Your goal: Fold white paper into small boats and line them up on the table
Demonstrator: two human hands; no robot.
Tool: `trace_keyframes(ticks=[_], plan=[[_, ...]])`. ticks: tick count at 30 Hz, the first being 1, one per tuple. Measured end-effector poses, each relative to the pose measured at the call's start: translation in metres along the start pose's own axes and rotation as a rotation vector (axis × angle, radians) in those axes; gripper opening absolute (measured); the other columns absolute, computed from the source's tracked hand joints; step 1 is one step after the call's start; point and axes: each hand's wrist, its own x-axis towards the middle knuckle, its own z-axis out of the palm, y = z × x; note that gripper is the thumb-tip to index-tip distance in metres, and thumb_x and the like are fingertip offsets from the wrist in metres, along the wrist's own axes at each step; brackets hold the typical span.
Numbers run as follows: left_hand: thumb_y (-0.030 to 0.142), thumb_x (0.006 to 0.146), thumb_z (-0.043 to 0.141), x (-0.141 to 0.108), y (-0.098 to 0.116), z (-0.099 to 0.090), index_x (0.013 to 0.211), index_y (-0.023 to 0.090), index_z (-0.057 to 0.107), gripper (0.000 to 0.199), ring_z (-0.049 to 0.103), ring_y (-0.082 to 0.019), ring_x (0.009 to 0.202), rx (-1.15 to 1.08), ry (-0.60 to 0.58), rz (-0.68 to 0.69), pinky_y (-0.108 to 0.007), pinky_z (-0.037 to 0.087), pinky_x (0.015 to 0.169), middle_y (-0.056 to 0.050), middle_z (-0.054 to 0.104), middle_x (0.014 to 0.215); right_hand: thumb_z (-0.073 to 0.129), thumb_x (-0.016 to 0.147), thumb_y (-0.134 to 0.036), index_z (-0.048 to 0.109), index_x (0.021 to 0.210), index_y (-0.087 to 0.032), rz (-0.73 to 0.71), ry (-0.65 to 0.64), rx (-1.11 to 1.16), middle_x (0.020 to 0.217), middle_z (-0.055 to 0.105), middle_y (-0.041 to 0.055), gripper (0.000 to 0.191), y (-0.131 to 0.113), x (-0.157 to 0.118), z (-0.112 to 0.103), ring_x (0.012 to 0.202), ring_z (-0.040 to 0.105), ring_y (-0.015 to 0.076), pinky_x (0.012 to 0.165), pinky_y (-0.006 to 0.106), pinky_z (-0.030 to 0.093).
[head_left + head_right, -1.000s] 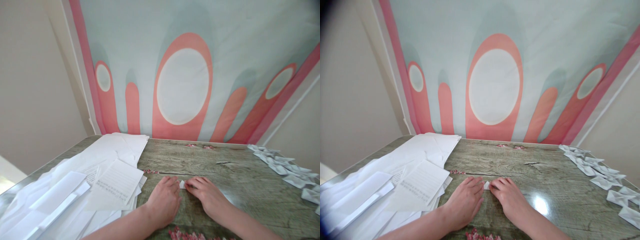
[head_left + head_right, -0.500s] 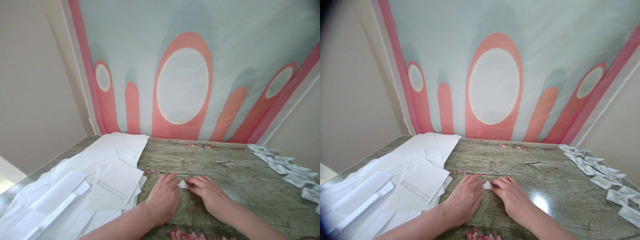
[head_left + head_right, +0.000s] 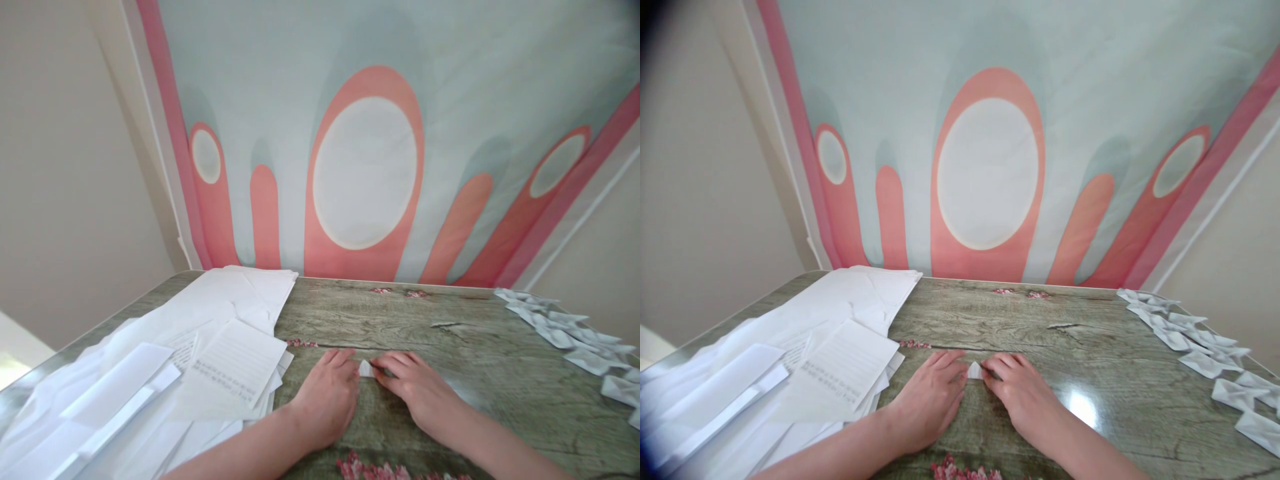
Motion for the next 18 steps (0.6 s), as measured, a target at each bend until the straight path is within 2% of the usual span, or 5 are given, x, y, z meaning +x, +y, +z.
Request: trace_keyframes(ticks=[6,12,18], plan=[[0.018,0.086,0.043,0.0,-0.001,0.003,0.11,0.008,0.058,0.03,0.043,-0.026,0.117,-0.047,0.022,-0.012,-0.039,0.031,0.103,-0.012,0.06,0.107,0.049,0.089,-0.014,0.062,0.111,-0.026,0.019,-0.004,0.038,0.114,0.061,0.0037,0.029,-0.001,0.0,-0.002,0.107,0.049,0.0209,0.088,0.036,0.037],[0.015,0.084,0.044,0.0,-0.004,0.006,0.102,0.014,0.06,0.024,0.049,-0.024,0.109,-0.152,0.107,-0.033,-0.038,0.037,0.098,-0.008,0.062,0.099,0.047,0.078,-0.001,0.066,0.101,-0.024,0.134,0.109,0.153,0.104,0.062,0.0034,0.038,-0.006,0.001,0.006,0.097,0.052,0.0196,0.088,0.036,0.036],[0.014,0.084,0.045,-0.001,-0.005,0.012,0.097,0.015,0.062,0.021,0.052,-0.023,0.104,-0.198,0.173,-0.037,-0.038,0.039,0.095,-0.007,0.063,0.094,0.053,0.085,-0.021,0.063,0.089,-0.021,0.27,0.216,0.268,0.09,0.059,0.004,0.011,-0.006,0.006,0.017,0.087,0.053,0.0198,0.078,0.034,0.04]])
